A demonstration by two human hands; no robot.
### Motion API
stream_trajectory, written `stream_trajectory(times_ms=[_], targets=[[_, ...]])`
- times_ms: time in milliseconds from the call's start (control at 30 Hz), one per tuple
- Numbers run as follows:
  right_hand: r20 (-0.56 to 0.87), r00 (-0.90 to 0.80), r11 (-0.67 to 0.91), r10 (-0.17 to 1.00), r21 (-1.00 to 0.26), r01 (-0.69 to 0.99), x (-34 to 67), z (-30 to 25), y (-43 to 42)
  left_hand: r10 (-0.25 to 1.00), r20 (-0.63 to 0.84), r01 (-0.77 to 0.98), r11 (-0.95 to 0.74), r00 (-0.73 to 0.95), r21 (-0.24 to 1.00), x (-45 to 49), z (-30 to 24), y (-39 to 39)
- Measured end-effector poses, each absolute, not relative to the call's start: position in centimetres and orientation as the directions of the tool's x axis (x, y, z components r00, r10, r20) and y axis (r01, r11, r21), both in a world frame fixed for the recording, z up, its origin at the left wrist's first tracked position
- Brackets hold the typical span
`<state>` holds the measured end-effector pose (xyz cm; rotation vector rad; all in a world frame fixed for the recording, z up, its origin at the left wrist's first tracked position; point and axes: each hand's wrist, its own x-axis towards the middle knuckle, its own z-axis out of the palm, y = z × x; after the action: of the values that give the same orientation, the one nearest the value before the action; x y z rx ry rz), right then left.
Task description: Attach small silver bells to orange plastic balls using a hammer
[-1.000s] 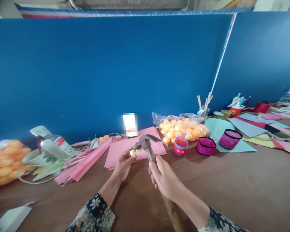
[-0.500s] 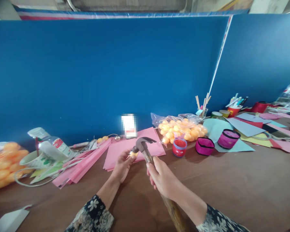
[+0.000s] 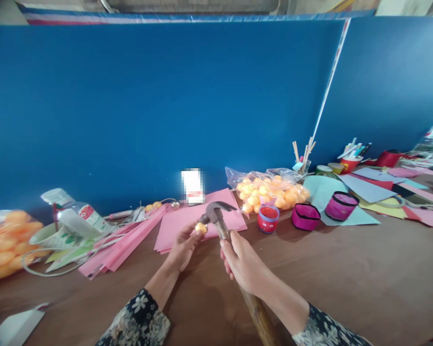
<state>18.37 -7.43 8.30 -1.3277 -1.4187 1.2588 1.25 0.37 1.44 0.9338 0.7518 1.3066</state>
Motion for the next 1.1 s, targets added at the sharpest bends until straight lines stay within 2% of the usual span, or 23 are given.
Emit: stream_trajectory(times_ms=[267, 400, 567, 667, 867, 1033, 1100], targets=[[-0.056, -0.093, -0.043, 0.994, -0.989, 0.141, 18.54, 8.03, -7.38, 0.997, 0.013, -0.493, 0.028, 0.081, 0.87, 1.24, 1.61, 0.47], [-0.093, -0.13, -0.073, 0.987, -0.986, 0.152, 18.54, 8.01, -7.43, 0.994, 0.012, -0.495, 0.042, 0.105, 0.868, 1.22, 1.63, 0.43], [-0.025, -0.102, -0.008, 0.994, -0.986, 0.167, 18.51, 8.19, -7.67, 0.991, 0.038, -0.524, 0.034, 0.125, 0.851, 1.15, 1.47, 0.49], [-0.056, -0.138, -0.026, 0.989, -0.978, 0.209, 18.51, 8.04, -7.61, 0.99, 0.04, -0.507, 0.035, 0.137, 0.861, 1.09, 1.36, 0.57], [-0.013, -0.11, 0.0, 0.994, -0.993, 0.118, 18.4, 7.93, -7.46, 0.99, 0.045, -0.498, 0.028, 0.134, 0.867, 1.05, 1.3, 0.56], [-0.084, -0.135, -0.067, 0.987, -0.99, 0.128, 18.38, 8.17, -7.51, 0.983, 0.046, -0.518, 0.054, 0.179, 0.854, 0.96, 1.36, 0.48], [-0.069, -0.132, -0.054, 0.989, -0.992, 0.11, 18.41, 8.26, -7.56, 0.984, 0.039, -0.526, 0.06, 0.175, 0.848, 0.97, 1.49, 0.41]])
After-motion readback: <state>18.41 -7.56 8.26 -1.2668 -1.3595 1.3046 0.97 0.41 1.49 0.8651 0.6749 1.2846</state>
